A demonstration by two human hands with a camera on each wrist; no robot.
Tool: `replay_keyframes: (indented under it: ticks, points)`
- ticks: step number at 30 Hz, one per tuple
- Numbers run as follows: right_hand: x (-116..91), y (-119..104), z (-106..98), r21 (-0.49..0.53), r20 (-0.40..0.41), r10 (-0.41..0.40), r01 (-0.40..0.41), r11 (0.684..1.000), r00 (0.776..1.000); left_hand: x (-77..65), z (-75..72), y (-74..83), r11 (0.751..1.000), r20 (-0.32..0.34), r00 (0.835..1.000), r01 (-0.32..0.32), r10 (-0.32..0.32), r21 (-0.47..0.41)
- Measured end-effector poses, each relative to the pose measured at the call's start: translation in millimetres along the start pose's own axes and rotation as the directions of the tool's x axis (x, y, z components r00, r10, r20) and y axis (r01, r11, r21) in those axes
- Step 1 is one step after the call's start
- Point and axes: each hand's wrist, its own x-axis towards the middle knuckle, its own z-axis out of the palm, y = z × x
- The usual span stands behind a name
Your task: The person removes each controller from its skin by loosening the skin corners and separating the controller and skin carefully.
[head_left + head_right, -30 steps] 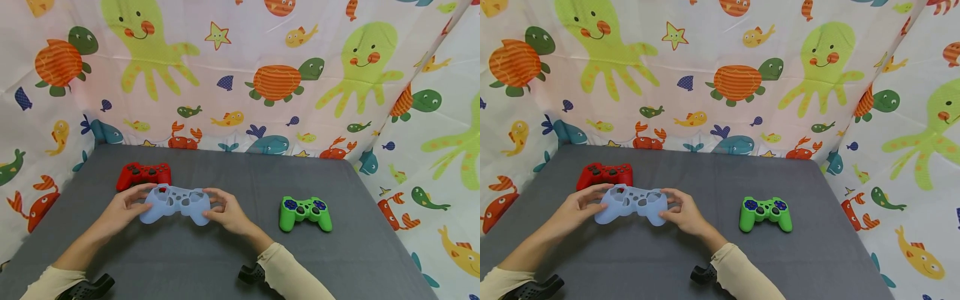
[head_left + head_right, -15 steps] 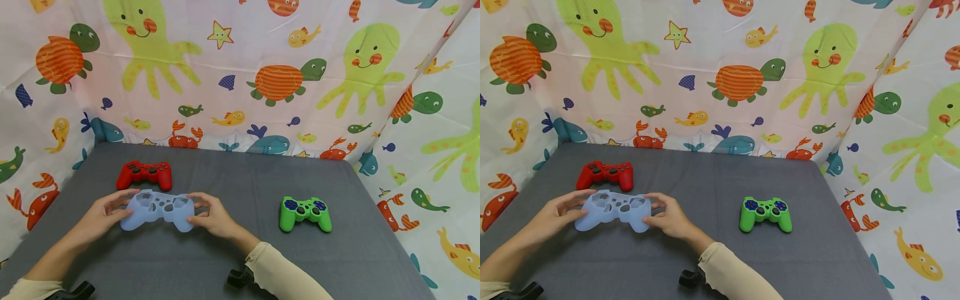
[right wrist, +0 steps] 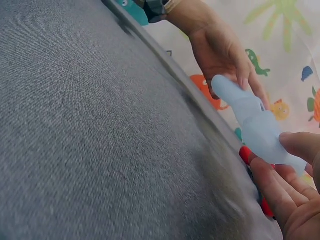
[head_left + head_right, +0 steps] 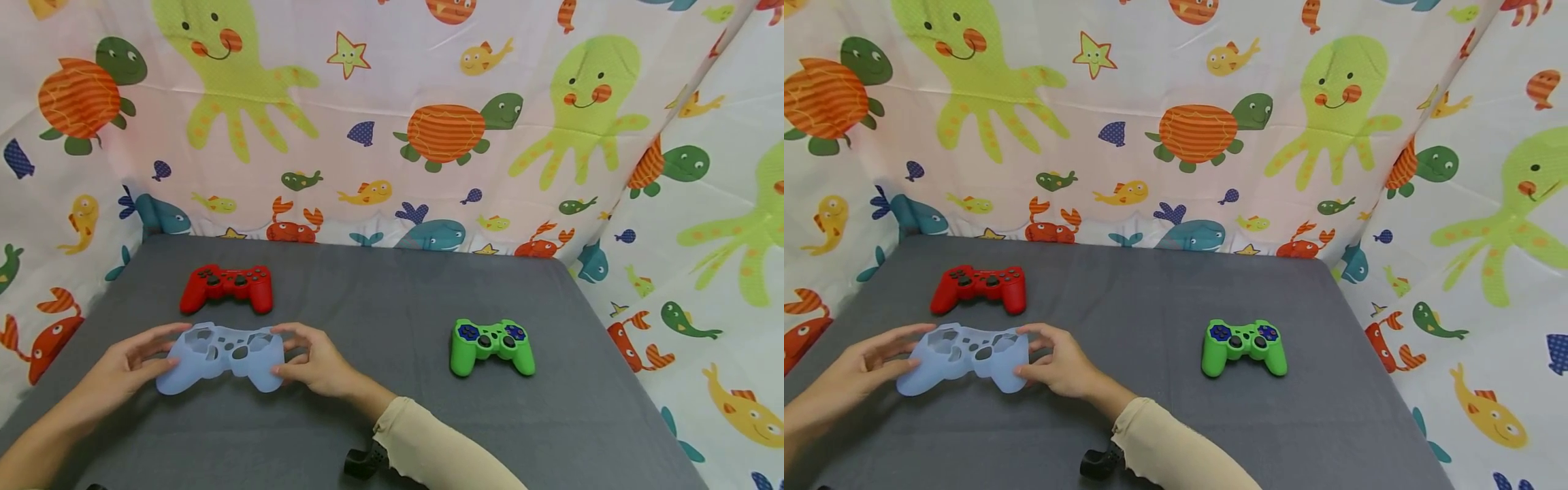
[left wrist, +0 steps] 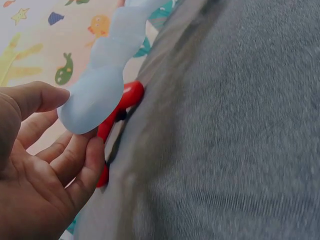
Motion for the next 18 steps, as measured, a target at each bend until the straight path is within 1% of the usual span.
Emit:
replay_keyframes:
  ticks: [4,9,12,15,18]
  points:
    - [3,2,7,0.013,-0.024,0.031,-0.031,0.999,0.999,-0.8,-4.4,-7.6,0.999,0.018,0.999,0.035,-0.035,0.004]
    - [9,2,18,0.041,-0.031,0.063,-0.062,0.997,0.998,-2.9,-9.2,-17.2,0.999,-0.026,0.999,0.046,-0.046,0.012]
    - [12,2,25,0.058,-0.028,0.069,-0.067,0.996,0.997,-3.5,-11.6,-22.5,0.997,-0.044,0.997,0.068,-0.066,0.033]
    - [15,1,31,0.067,-0.025,0.069,-0.067,0.995,0.997,-4.5,-14.2,-27.9,0.995,-0.047,0.996,0.085,-0.082,0.052]
    - [18,-1,35,0.054,-0.018,0.069,-0.068,0.996,0.997,-7.0,-17.8,-33.4,0.995,-0.042,0.997,0.075,-0.072,0.061]
